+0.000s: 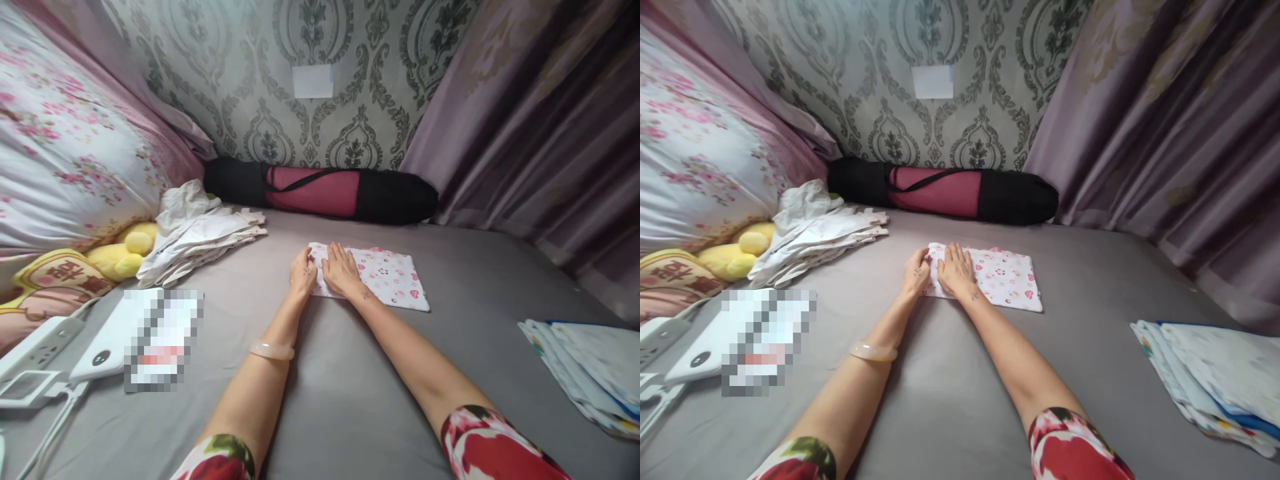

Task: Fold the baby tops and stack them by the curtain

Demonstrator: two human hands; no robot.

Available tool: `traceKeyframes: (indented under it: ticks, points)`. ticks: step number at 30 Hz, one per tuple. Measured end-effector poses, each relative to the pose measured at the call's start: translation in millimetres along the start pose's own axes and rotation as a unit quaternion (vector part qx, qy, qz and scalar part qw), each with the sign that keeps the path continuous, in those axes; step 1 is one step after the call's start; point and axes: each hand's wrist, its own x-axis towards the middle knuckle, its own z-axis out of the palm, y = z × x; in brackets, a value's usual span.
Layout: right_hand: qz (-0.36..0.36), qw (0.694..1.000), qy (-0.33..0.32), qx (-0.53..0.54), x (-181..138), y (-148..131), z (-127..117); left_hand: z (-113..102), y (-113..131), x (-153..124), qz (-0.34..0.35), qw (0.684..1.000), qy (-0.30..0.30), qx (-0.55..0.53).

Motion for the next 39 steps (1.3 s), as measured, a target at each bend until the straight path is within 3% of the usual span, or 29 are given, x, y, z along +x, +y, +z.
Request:
traceKeyframes:
  ticks: [5,11,15,23,31,39]
  points:
    - [0.000,1.000,-0.007,0.002,-1.1,-3.2,9.0,-3.7,-5.0,4.1,-0.025,0.999,0.034,-0.024]
    - [0.007,0.999,-0.030,-0.017,4.3,-11.0,-2.3,-8.0,-4.1,7.4,-0.065,0.994,0.067,-0.063]
    - [-0.033,0.999,-0.011,-0.023,17.7,-26.4,-6.6,-9.1,-3.3,7.7,-0.071,0.992,0.088,-0.064]
    - [-0.064,0.996,-0.048,-0.023,30.2,-35.8,7.6,-10.8,-2.9,8.0,-0.077,0.991,0.105,-0.044]
    - [-0.079,0.996,-0.025,-0.019,8.6,-38.7,5.9,-13.1,4.3,6.4,-0.083,0.990,0.098,-0.060]
    - [-0.084,0.995,-0.051,0.016,-9.5,-40.2,10.2,-9.7,2.0,4.7,-0.062,0.992,0.100,-0.043]
